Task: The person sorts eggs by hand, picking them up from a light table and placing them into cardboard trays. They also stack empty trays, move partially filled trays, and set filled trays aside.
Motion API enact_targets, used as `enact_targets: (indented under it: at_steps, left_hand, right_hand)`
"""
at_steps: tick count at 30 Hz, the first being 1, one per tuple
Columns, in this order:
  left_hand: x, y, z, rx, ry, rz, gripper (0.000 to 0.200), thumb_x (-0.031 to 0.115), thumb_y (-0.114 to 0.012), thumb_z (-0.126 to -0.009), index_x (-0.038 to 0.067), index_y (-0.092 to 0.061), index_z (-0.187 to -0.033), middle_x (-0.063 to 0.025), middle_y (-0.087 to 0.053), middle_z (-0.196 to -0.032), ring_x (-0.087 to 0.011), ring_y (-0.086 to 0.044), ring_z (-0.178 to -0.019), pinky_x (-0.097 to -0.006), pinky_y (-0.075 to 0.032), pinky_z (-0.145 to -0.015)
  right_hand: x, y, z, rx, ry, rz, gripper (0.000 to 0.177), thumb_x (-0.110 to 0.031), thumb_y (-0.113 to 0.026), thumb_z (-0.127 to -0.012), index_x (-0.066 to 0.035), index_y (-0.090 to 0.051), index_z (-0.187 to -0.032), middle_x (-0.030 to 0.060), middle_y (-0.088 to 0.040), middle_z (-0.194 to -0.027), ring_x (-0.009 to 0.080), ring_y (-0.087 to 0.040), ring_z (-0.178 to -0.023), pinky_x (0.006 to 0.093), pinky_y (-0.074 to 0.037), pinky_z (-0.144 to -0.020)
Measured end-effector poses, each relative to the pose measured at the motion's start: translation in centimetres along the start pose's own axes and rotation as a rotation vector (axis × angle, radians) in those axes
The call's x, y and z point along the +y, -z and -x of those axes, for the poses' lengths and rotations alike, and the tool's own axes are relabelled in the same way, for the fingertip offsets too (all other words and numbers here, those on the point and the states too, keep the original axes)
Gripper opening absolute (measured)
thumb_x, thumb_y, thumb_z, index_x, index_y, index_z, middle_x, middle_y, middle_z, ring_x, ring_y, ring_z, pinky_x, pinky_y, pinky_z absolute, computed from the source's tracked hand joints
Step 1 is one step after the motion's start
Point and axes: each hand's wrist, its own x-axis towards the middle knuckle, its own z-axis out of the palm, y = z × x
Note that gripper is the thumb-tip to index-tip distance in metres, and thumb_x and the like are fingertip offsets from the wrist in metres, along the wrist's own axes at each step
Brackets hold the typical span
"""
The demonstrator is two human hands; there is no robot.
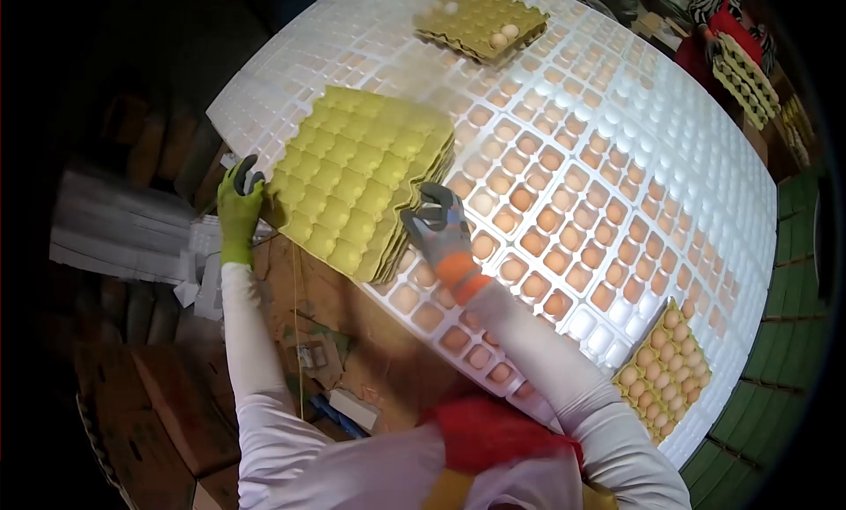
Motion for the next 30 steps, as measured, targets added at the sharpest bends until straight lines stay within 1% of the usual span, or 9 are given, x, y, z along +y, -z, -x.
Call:
enact_targets:
  at_steps: [7, 11, 13, 15, 17, 18, 23, 26, 30]
  left_hand:
    - [21.0, -6.6, 4.6, -0.122, -0.564, -0.092, 0.056, 0.020, -0.076, -0.086, 0.010, -0.062, -0.139, -0.0159, -0.057, -0.145, -0.0371, -0.049, -0.136, -0.0473, -0.040, -0.113]
    - [25.8, -9.8, 8.4, -0.232, -0.440, 0.440, 0.049, 0.013, -0.069, -0.091, 0.002, -0.061, -0.137, -0.0171, -0.056, -0.146, -0.0360, -0.048, -0.138, -0.0467, -0.038, -0.116]
    - [30.1, -11.1, 12.1, -0.407, -0.553, 0.462, 0.048, 0.014, -0.071, -0.092, -0.003, -0.060, -0.135, -0.0172, -0.057, -0.142, -0.0313, -0.054, -0.133, -0.0423, -0.040, -0.114]
    - [34.7, -13.2, 17.3, -0.786, -0.378, 0.914, 0.053, 0.010, -0.075, -0.083, -0.001, -0.062, -0.134, -0.0163, -0.061, -0.136, -0.0312, -0.060, -0.126, -0.0399, -0.046, -0.109]
    - [40.6, -14.6, 22.2, -1.069, -0.482, 0.882, 0.050, 0.006, -0.076, -0.080, 0.004, -0.066, -0.129, -0.0140, -0.066, -0.128, -0.0284, -0.064, -0.118, -0.0385, -0.052, -0.101]
    - [43.3, -15.8, 24.6, -0.993, -0.772, 0.862, 0.048, 0.008, -0.079, -0.079, 0.006, -0.068, -0.125, -0.0130, -0.067, -0.126, -0.0307, -0.065, -0.111, -0.0406, -0.054, -0.095]
    - [51.2, -18.1, 33.8, -0.918, -1.125, 0.474, 0.051, 0.021, -0.081, -0.080, 0.013, -0.065, -0.127, -0.0093, -0.066, -0.115, -0.0306, -0.064, -0.096, -0.0439, -0.054, -0.081]
    - [51.4, -19.2, 34.6, -0.966, -1.059, 0.405, 0.048, 0.017, -0.080, -0.082, 0.014, -0.065, -0.127, -0.0074, -0.066, -0.113, -0.0258, -0.066, -0.097, -0.0387, -0.055, -0.082]
    - [49.2, -17.7, 33.3, -1.247, -0.110, 1.024, 0.038, 0.011, -0.080, -0.081, 0.005, -0.068, -0.117, -0.0047, -0.066, -0.106, -0.0170, -0.067, -0.094, -0.0305, -0.056, -0.081]
  right_hand:
    - [0.9, 16.8, 11.6, -0.175, -0.333, -0.082, 0.031, -0.014, -0.075, -0.092, -0.007, -0.064, -0.120, 0.0069, -0.068, -0.117, 0.0180, -0.068, -0.092, 0.0331, -0.056, -0.079]
    - [-0.5, 26.7, 23.1, -0.122, 0.014, 0.651, 0.028, -0.013, -0.073, -0.090, -0.008, -0.068, -0.117, 0.0109, -0.072, -0.109, 0.0253, -0.069, -0.099, 0.0364, -0.057, -0.085]
    - [-1.1, 31.1, 28.9, -0.085, 0.202, 0.976, 0.028, -0.013, -0.075, -0.084, -0.010, -0.070, -0.112, 0.0118, -0.069, -0.114, 0.0314, -0.068, -0.101, 0.0420, -0.057, -0.086]
    - [-4.4, 34.0, 32.5, 0.337, -0.416, 0.583, 0.029, -0.015, -0.077, -0.084, -0.011, -0.071, -0.112, 0.0122, -0.069, -0.118, 0.0322, -0.067, -0.102, 0.0410, -0.057, -0.089]
    - [-3.7, 38.8, 34.4, 0.450, -0.181, 0.932, 0.037, -0.024, -0.080, -0.083, -0.011, -0.071, -0.116, 0.0113, -0.069, -0.111, 0.0310, -0.067, -0.096, 0.0408, -0.056, -0.083]
    - [-4.1, 39.8, 33.8, 0.380, -0.179, 1.064, 0.039, -0.026, -0.080, -0.082, -0.011, -0.070, -0.117, 0.0111, -0.068, -0.109, 0.0311, -0.066, -0.096, 0.0416, -0.054, -0.082]
    - [-2.3, 42.7, 29.9, -0.088, -0.255, 1.347, 0.057, -0.034, -0.086, -0.072, -0.010, -0.065, -0.120, 0.0142, -0.061, -0.117, 0.0343, -0.057, -0.101, 0.0468, -0.045, -0.090]
    - [-3.9, 44.7, 30.2, 0.083, -0.121, 1.045, 0.059, -0.029, -0.086, -0.074, -0.009, -0.063, -0.124, 0.0098, -0.061, -0.110, 0.0329, -0.060, -0.100, 0.0459, -0.049, -0.085]
    - [-3.5, 48.2, 31.9, 0.354, -0.175, 0.138, 0.058, -0.025, -0.089, -0.074, -0.004, -0.061, -0.120, 0.0131, -0.061, -0.117, 0.0374, -0.062, -0.103, 0.0448, -0.054, -0.082]
